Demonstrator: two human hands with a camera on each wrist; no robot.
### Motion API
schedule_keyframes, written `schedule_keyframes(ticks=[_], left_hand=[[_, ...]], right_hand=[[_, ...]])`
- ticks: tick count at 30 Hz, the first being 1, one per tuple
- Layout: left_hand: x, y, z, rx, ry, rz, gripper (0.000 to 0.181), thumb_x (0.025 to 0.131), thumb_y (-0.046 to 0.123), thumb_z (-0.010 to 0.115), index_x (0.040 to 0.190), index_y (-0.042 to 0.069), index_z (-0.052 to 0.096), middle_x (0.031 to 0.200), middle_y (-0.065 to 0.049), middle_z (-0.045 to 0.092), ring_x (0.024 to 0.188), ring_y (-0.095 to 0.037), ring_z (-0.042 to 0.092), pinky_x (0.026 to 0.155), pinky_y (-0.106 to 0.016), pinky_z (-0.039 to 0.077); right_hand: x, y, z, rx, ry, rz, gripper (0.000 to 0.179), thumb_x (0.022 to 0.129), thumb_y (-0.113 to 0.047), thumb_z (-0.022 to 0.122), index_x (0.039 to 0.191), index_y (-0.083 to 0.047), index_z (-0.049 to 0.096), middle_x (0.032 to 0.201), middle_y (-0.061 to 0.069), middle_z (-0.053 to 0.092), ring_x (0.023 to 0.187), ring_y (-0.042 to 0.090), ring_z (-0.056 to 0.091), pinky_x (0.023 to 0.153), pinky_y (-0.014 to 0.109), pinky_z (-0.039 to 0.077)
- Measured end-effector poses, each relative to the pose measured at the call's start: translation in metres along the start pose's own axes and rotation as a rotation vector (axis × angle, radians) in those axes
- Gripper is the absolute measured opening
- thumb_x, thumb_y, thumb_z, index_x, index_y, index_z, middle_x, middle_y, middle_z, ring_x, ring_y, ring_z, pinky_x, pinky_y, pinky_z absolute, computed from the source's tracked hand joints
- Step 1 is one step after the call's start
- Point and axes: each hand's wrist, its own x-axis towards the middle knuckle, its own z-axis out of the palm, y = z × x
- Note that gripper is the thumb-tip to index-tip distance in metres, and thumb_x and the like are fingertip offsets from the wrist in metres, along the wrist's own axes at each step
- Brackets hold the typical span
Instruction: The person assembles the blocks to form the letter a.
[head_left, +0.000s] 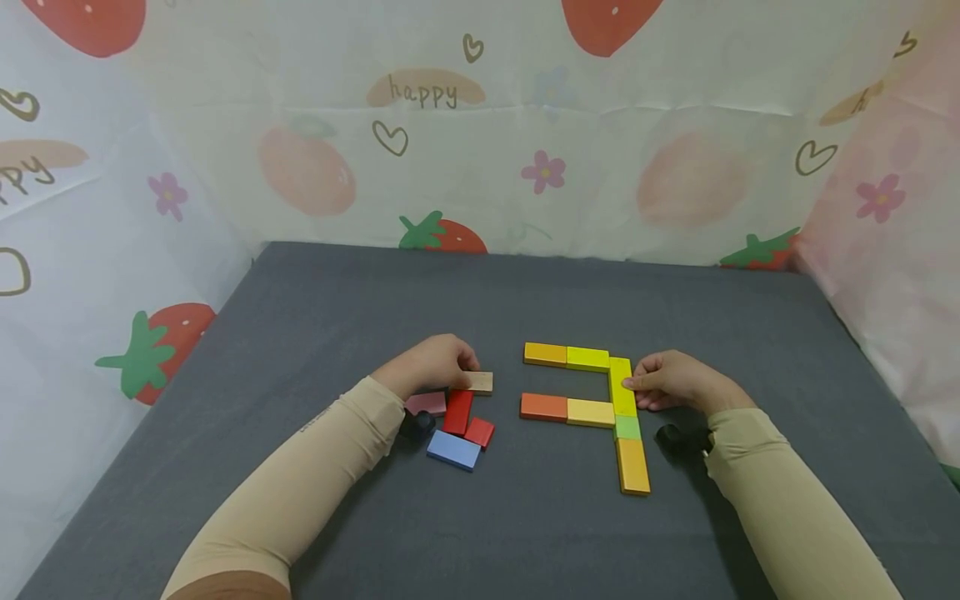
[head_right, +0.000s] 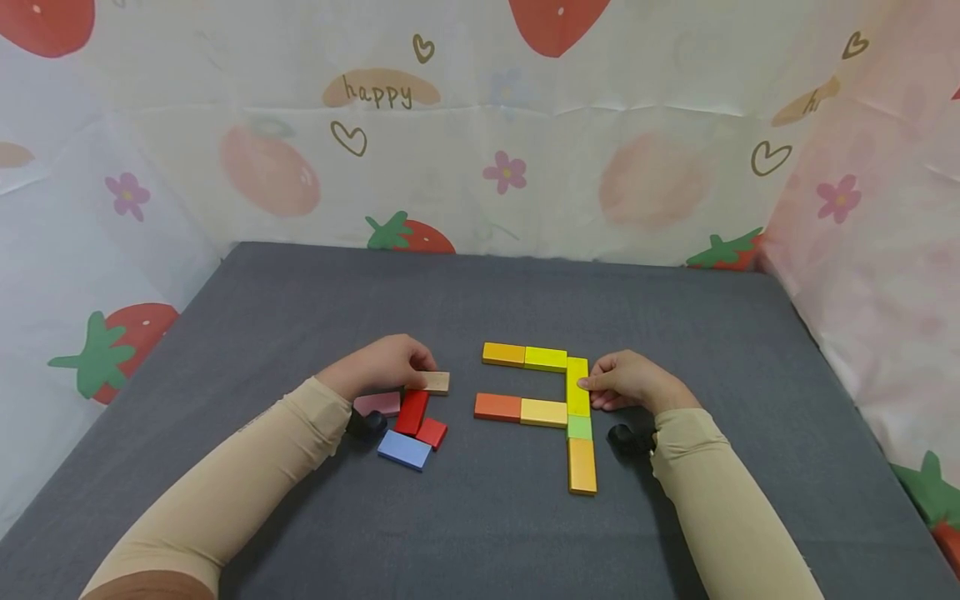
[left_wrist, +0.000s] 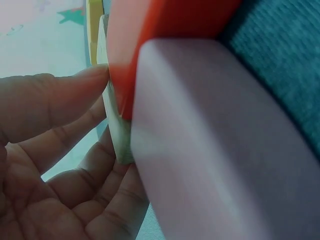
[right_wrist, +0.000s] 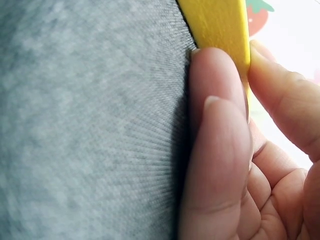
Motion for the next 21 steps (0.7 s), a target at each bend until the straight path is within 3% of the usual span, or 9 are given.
schedule_keyframes(ticks=[21], left_hand=[[-0.0018,0.0024,0.0003,0.062,0.016,0.040,0.008,0.088,0.009,0.067,0.091,0.016,0.070,0.095,-0.001,0.066,0.083,-0.017,0.056,0.071,-0.027,0.048]], right_hand=[[-0.0007,0.0013,-0.0011,-0.012,-0.008,-0.007,0.021,0.093,-0.028,0.065,0.081,-0.011,0.064,0.068,-0.004,0.063,0.064,0.009,0.061,0.063,0.023,0.053]])
